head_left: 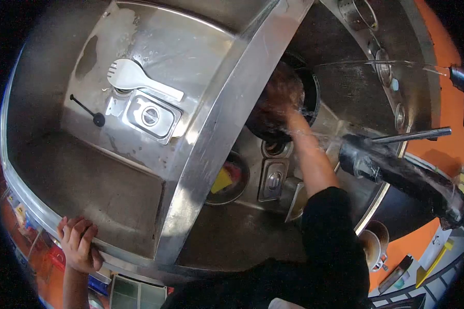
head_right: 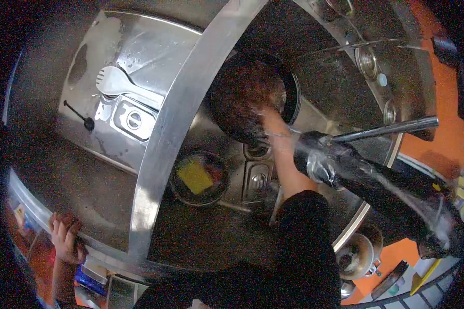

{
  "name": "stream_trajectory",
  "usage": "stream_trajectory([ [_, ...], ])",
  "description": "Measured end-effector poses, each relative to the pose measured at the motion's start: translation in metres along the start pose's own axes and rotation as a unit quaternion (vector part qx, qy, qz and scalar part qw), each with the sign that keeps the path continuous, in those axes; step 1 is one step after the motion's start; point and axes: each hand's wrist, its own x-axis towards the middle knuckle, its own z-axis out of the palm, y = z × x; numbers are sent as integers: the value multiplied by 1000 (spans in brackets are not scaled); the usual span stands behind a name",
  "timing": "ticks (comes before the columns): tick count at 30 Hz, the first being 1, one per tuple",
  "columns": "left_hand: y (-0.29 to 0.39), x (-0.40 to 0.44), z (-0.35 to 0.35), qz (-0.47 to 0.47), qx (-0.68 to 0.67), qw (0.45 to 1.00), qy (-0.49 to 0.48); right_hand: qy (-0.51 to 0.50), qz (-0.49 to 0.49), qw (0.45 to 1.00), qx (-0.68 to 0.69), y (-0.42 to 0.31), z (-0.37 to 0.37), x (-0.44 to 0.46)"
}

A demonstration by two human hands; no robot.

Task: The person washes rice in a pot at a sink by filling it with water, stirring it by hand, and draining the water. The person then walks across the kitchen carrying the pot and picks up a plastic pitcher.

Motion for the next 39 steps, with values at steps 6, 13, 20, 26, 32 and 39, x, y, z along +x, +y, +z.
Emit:
stream_trajectory([
  [6, 0, 2, -1, 5, -2, 1000, 1, 0, 27, 999, 38, 17, -5, 12],
  [13, -1, -1, -2, 7, -4, 1000, -5, -9, 18, 999, 45, 17, 1, 6],
  [20, -2, -2, -1, 6, 1, 1000, 0, 7, 39, 998, 50, 26, 1, 7],
  [26, -3, 0, -2, 5, 16, 1000, 6, 6, -3, 1000, 19, 8, 9, 1],
  [32, -4, -1, 2, -1, 3, 1000, 8, 18, -12, 1000, 6, 1, 16, -2],
  [39, -4, -4, 2, -6, 2, 1000, -3, -65, -75, 991, 85, 10, 23, 3],
])
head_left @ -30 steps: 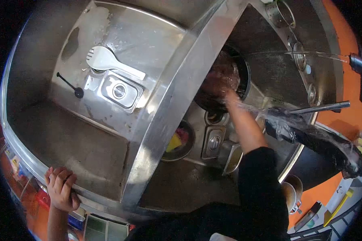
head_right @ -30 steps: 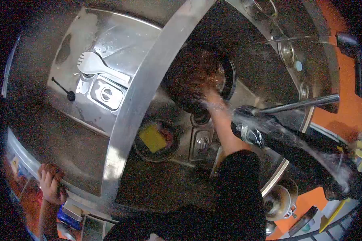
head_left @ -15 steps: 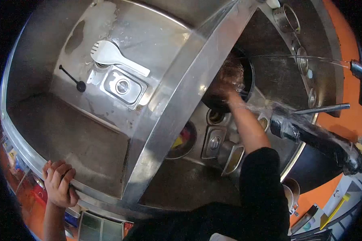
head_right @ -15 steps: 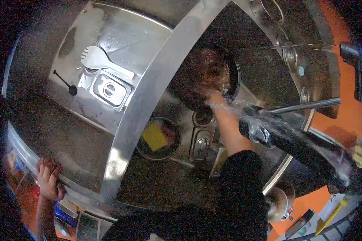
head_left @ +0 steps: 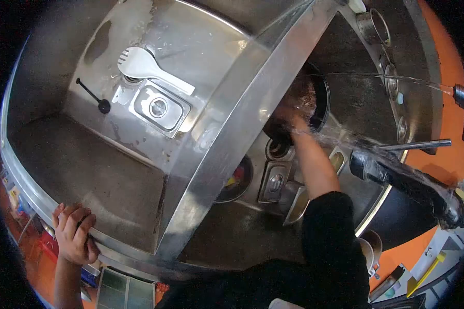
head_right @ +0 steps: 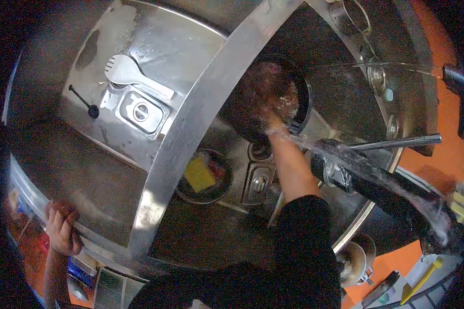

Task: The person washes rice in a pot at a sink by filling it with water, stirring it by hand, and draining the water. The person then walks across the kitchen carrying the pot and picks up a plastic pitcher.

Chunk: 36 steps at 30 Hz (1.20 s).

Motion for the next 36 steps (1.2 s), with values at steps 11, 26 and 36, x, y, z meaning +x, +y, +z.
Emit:
stream_trajectory([
  [11, 0, 5, -2, 6, -3, 1000, -8, 243, 52, 965, -81, -15, -54, -9],
  [26, 2, 1, 0, -2, -3, 1000, 22, 42, 77, 991, 105, 24, -47, 8],
  [36, 1, 1, 2, 3, -2, 1000, 20, 117, 120, 976, -137, -6, -28, 21],
])
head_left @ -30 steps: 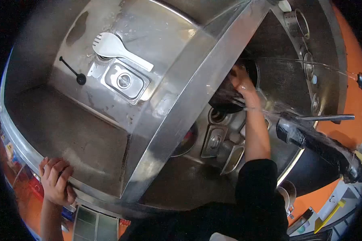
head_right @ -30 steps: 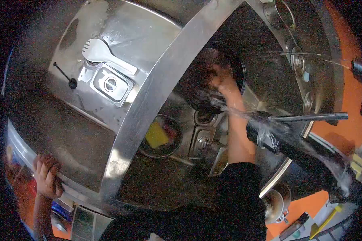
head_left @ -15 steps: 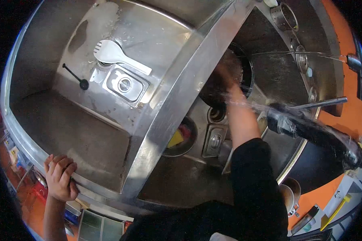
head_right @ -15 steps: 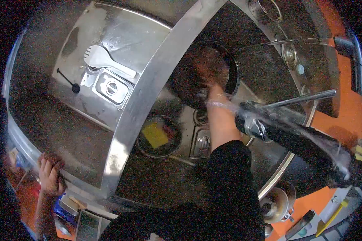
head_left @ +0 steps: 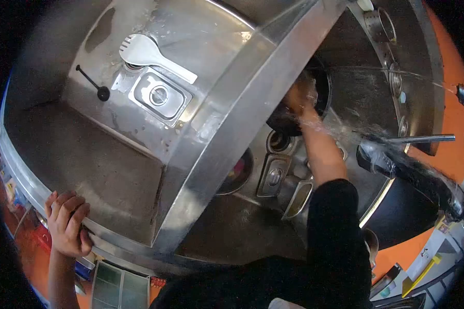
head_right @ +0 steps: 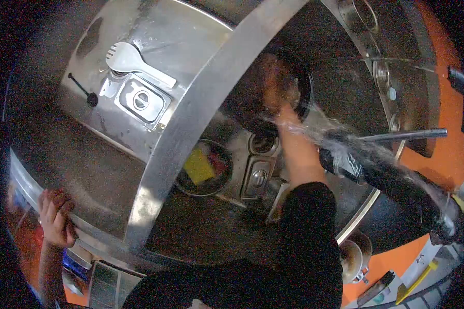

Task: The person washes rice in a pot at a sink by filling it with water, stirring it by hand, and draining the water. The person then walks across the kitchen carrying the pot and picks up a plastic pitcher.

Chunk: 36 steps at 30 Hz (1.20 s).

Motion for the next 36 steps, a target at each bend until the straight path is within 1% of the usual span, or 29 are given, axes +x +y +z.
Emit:
stream_trajectory([
  [3, 2, 2, -2, -1, 16, 1000, -5, 23, 34, 998, 40, -18, 5, 14],
  [5, 2, 0, -2, -4, 17, 1000, -9, 19, 37, 994, 97, -19, 4, 22],
  [7, 0, -2, 1, -5, 2, 1000, -7, -13, 25, 978, 208, -6, -1, 27],
  [10, -1, -3, 2, -10, 9, 1000, -8, -81, -9, 935, 345, 21, -9, 18],
  [11, -2, -5, 2, -5, 13, 1000, -9, -86, -18, 934, 347, 29, -13, 15],
  [14, -4, -7, 2, 2, 18, 1000, -19, -53, -68, 960, 265, 37, -22, -1],
  [16, -4, -5, 1, 0, 19, 999, -27, -46, -106, 984, 135, 27, -28, -18],
  [19, -4, -6, 3, 2, 17, 999, -27, -52, -119, 991, 40, 7, -16, -26],
  [22, -3, -6, 4, 1, 18, 999, -32, -17, -75, 996, 34, 4, -3, -10],
  [26, -4, -7, 5, 9, 19, 999, -35, 39, -2, 997, 68, -7, 3, 9],
  [28, -4, -7, 4, 9, 17, 999, -34, 64, 37, 989, 129, -10, 0, 15],
  [29, -4, -8, 4, 9, 18, 999, -33, 68, 56, 977, 196, -8, -5, 17],
  [31, -5, -10, 5, 9, 22, 999, -32, 74, 90, 925, 363, -1, -17, 20],
  [33, -5, -9, 4, 13, 36, 999, -23, 45, 101, 855, 507, 1, -35, 16],
  [34, -5, -9, 4, 14, 43, 999, -19, 27, 107, 825, 554, 0, -42, 13],
  [36, -4, -8, 3, 11, 37, 999, -23, -5, 88, 851, 517, 1, -45, 6],
])
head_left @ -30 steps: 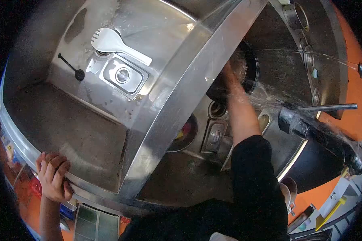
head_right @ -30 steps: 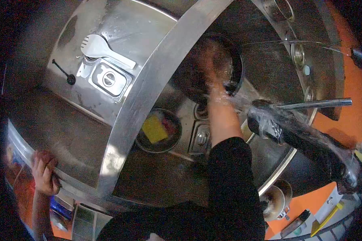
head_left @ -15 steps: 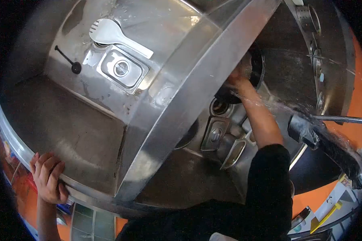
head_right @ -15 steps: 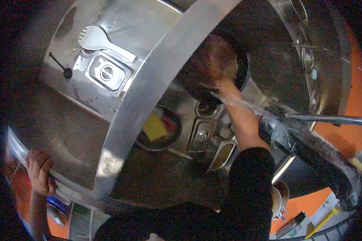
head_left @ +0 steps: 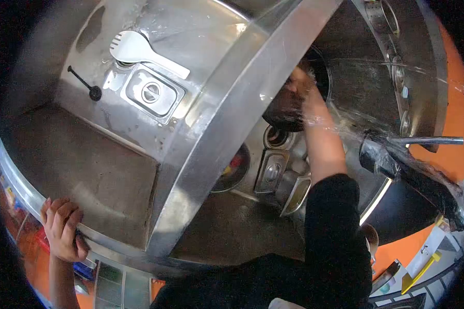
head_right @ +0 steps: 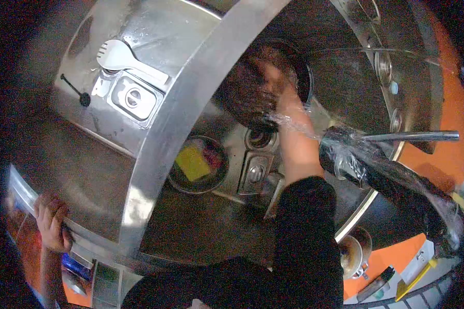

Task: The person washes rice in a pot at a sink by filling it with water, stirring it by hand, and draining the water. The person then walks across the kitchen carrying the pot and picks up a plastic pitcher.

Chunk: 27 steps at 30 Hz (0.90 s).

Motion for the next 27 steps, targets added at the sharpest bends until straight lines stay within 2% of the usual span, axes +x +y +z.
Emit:
stream_trajectory([
  [2, -1, 1, 1, -5, -11, 1000, 3, -28, -26, 979, -201, 12, -6, 2],
  [4, -1, 1, 0, -9, -31, 999, 3, -62, -79, 921, -377, 22, -10, -1],
  [5, -1, 1, 1, -10, -28, 1000, 5, -63, -98, 900, -420, 25, -10, -5],
  [6, -1, 1, 2, -9, -25, 1000, 8, -63, -118, 876, -463, 28, -11, -8],
  [8, 0, 0, 2, -11, -24, 1000, 9, 5, -173, 873, -456, 31, -10, -16],
  [10, 0, 1, 2, -14, -27, 999, 8, 12, -168, 875, -453, 48, -6, -16],
  [11, 1, 2, 3, -14, -28, 999, 8, -15, -135, 881, -453, 59, 2, -14],
  [13, 1, 2, 3, -13, -29, 999, 9, -29, -147, 832, -534, 73, 6, -19],
  [14, 1, 1, 3, -11, -28, 1000, 7, -14, -192, 770, -608, 59, 8, -33],
  [17, 0, 0, 3, -4, -22, 1000, 0, 12, -179, 777, -603, 49, 3, -31],
  [27, 0, -2, 2, 1, -8, 1000, -10, 117, -75, 919, -368, 45, 13, 14],
])
